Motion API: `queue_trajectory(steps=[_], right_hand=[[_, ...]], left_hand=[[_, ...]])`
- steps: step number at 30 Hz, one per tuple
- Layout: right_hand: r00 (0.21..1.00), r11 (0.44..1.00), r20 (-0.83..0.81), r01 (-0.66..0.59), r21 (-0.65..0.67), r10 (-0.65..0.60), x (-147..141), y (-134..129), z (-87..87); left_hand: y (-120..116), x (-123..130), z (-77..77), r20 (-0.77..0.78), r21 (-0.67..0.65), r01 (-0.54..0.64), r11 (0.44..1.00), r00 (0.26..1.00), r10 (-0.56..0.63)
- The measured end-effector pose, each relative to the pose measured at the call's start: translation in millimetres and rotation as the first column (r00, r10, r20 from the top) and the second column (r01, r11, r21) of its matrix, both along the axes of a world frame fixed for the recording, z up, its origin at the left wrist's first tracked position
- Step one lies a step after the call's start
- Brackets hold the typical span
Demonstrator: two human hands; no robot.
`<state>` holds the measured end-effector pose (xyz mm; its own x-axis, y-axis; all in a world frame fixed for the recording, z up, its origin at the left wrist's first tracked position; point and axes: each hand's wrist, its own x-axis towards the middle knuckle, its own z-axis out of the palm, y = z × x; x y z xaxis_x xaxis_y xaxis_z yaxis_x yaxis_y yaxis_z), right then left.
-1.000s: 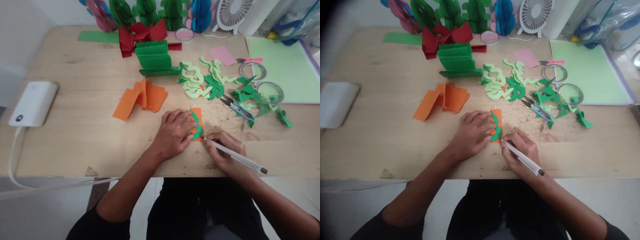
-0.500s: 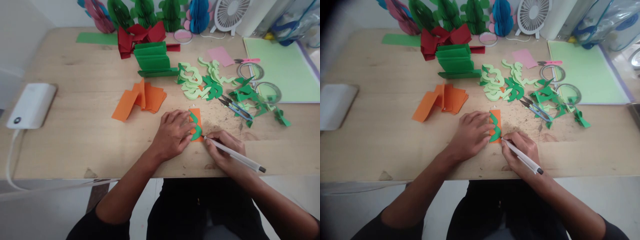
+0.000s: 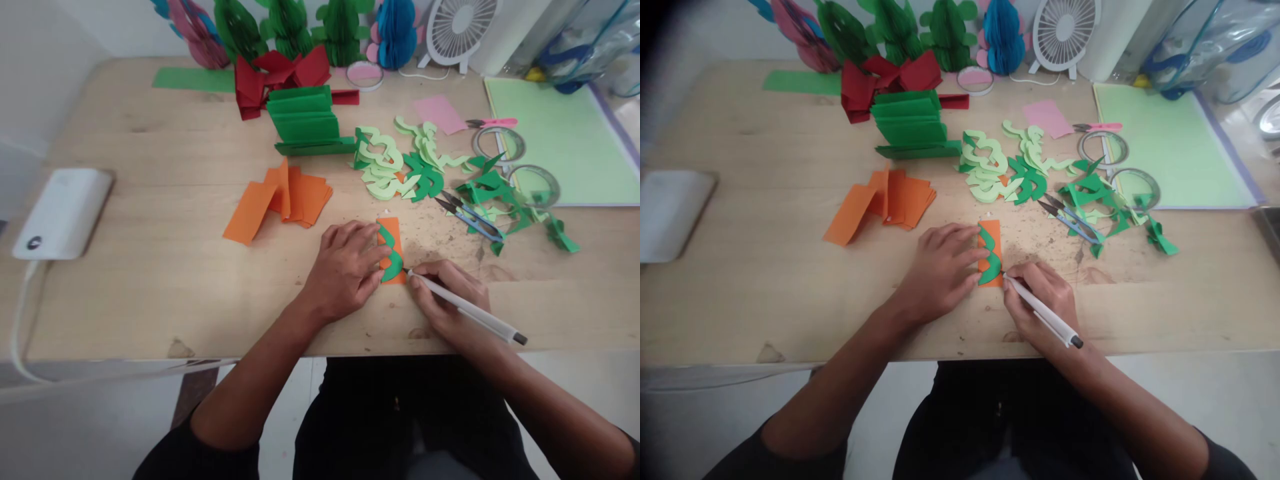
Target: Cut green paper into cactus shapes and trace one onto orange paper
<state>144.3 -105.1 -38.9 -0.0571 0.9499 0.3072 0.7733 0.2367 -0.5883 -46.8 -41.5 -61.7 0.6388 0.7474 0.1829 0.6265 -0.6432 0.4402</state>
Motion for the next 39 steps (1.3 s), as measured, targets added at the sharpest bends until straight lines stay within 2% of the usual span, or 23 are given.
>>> queue_trajectory(steps=[14, 25, 30, 35, 39], right_hand=[[1.0, 1.0, 0.003, 0.006, 0.02, -0.006, 0.0, 2.6, -1.9], [0.995, 0.995, -0.058, 0.073, -0.067, -0.077, 1.6, 1.1, 4.8], [0.997, 0.997, -0.045, -0.067, -0.037, 0.065, 1.6, 3.3, 4.1], [0.982, 0.984, 0.081, -0.174, 0.042, 0.17, 2.1, 5.9, -1.9], [0.961, 0.969, 0.196, -0.22, 0.114, 0.195, 1.5, 5.1, -3.6]], left_hand=[[0.0, 0.0, 0.0, 0.006, 0.008, 0.0, 1.0, 1.0, 0.0], [-0.2, 1.0, 1.3, 0.007, -0.008, -0.003, 1.0, 1.0, 0.003], [-0.3, 0.5, 1.9, 0.023, 0.005, 0.003, 1.0, 1.0, -0.003], [-0.7, 0.1, 3.8, 0.024, -0.002, 0.01, 1.0, 1.0, -0.01], [-0.9, 0.0, 5.1, 0.029, -0.018, 0.005, 1.0, 1.0, -0.005]])
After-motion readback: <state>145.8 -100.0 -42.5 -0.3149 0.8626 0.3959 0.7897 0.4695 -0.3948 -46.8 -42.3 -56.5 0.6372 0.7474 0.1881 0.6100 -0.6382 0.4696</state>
